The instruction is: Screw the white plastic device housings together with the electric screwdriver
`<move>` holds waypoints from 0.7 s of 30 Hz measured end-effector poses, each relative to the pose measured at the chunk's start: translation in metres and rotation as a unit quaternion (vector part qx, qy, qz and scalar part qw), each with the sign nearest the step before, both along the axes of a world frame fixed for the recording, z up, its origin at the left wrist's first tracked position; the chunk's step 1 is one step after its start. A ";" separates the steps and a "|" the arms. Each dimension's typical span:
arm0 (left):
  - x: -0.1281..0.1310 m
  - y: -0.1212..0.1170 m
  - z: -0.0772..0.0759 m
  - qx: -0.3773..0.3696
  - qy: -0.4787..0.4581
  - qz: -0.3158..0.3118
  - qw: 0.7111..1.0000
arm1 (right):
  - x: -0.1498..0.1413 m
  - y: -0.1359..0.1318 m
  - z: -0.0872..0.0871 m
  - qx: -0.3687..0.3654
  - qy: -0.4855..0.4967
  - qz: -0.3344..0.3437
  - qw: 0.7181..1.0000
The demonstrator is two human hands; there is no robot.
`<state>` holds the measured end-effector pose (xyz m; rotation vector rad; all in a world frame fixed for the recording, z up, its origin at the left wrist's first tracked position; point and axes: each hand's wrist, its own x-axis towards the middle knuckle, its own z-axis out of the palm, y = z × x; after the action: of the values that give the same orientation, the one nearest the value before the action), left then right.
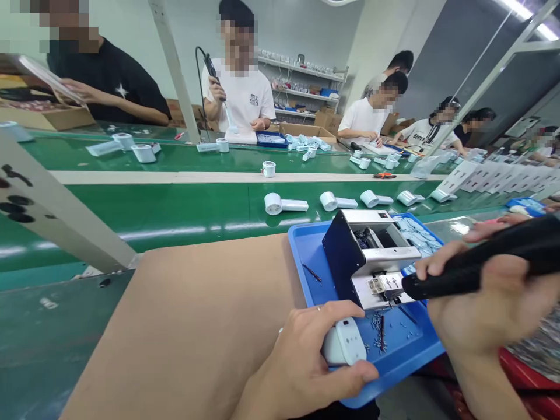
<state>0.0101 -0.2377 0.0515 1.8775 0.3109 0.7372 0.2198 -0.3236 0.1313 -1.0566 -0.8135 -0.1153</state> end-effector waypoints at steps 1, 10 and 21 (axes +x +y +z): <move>0.000 0.000 -0.001 -0.001 0.003 -0.001 1.000 | 0.003 0.002 -0.003 0.000 -0.018 -0.004 1.000; -0.003 0.002 -0.015 -0.058 0.109 -0.005 0.992 | 0.001 -0.004 -0.010 0.016 -0.054 0.000 0.998; -0.001 0.001 -0.030 -0.086 0.084 -0.022 0.992 | 0.027 0.018 -0.022 0.044 -0.127 0.036 0.990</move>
<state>0.0095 -0.2366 0.0215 1.7793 0.4266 0.5064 0.2472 -0.3055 0.1091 -0.9385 -1.0654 -0.2255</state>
